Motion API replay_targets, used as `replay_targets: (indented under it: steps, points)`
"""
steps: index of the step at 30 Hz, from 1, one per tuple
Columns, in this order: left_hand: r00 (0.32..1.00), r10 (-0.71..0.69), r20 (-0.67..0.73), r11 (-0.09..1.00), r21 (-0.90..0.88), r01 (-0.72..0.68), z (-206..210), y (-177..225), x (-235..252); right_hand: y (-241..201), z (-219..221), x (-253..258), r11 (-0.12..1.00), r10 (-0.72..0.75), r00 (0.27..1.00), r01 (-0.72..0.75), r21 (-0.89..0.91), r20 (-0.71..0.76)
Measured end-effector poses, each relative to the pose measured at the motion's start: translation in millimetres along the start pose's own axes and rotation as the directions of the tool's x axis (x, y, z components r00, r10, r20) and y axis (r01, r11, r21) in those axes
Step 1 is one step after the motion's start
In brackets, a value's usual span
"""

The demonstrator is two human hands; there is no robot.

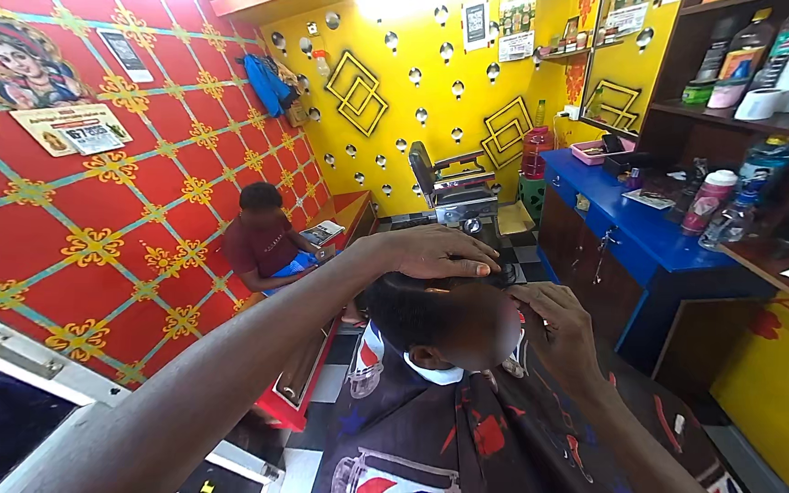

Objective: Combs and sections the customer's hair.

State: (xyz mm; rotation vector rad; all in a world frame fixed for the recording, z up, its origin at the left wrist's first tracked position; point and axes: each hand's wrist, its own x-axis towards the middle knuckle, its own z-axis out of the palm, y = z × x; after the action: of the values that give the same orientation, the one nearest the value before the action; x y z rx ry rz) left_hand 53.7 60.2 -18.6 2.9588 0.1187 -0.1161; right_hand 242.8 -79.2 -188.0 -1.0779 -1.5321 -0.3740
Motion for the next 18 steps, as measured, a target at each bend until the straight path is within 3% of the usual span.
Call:
replay_targets:
  steps: [7, 9, 11, 13, 15, 18]
  points:
    - [0.997, -0.066, -0.025, 0.998, -0.022, 0.066, -7.5, 7.2, -3.3, 6.9, 6.8, -2.3, 0.973, -0.088, 0.995, 0.076, -0.216, -0.045]
    - [0.976, -0.059, -0.209, 0.998, -0.048, 0.050, -15.6, 18.9, -9.3, 13.5, 8.7, 0.4, 0.965, -0.100, 0.994, 0.084, -0.249, -0.054]
    - [0.876, 0.035, -0.481, 0.988, -0.116, -0.103, -24.0, 42.3, -16.7, 18.6, 8.0, 4.2, 0.961, -0.126, 0.991, 0.111, -0.254, -0.043]
    - [0.816, 0.058, -0.575, 0.951, -0.216, -0.220, -22.1, 76.2, -26.6, 18.7, 5.3, 8.3, 0.959, -0.150, 0.988, 0.137, -0.247, -0.034]
    - [0.891, 0.080, -0.446, 0.925, -0.299, -0.233, -5.7, 100.1, -32.6, 17.1, 1.4, 10.8, 0.958, -0.165, 0.986, 0.152, -0.242, -0.033]
    - [0.968, 0.129, -0.214, 0.894, -0.397, -0.207, 20.7, 96.4, -24.0, 15.3, -2.2, 14.0, 0.961, -0.149, 0.989, 0.147, -0.235, 0.009]
